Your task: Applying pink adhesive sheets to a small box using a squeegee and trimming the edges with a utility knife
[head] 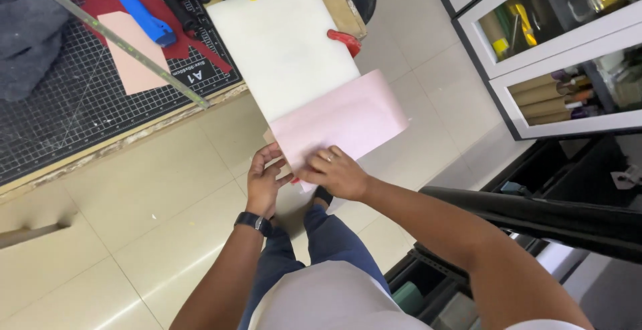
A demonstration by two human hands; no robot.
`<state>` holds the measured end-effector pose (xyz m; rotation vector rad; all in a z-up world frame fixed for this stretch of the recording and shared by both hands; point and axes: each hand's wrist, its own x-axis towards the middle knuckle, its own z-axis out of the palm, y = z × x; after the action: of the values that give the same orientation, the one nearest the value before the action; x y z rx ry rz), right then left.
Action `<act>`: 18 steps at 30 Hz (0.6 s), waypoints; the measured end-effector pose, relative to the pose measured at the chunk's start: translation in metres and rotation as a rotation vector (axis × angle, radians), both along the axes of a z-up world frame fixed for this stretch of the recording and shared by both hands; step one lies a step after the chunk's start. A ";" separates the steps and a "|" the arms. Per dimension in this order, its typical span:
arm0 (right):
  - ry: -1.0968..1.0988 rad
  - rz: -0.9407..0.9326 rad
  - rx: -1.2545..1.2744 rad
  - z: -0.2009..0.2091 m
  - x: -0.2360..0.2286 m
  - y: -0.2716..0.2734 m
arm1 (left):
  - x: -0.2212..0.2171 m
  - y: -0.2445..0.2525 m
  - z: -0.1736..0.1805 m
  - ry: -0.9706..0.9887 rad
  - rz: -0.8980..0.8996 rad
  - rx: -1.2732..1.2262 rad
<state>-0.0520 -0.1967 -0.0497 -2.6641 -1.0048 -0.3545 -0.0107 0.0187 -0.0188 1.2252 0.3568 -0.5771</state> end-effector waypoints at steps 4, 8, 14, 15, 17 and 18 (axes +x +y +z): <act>-0.091 0.037 -0.093 -0.006 0.039 0.004 | -0.001 -0.001 -0.003 -0.015 0.002 0.007; -0.110 -0.050 -0.033 0.000 0.036 0.005 | -0.003 0.001 0.000 -0.011 0.003 0.013; -0.151 0.092 0.037 0.003 0.038 -0.015 | -0.004 0.001 0.005 -0.020 -0.011 -0.001; -0.189 0.060 0.051 0.000 0.053 -0.011 | -0.002 0.002 0.007 -0.027 0.001 -0.004; -0.179 0.084 0.044 0.010 0.034 -0.017 | -0.001 0.000 0.005 -0.028 0.005 -0.003; -0.165 0.101 0.036 0.014 0.021 -0.019 | -0.002 0.000 0.003 -0.025 0.003 -0.002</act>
<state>-0.0305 -0.2161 -0.0352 -2.5738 -1.1645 -0.5721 -0.0126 0.0184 -0.0154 1.2288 0.3370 -0.5594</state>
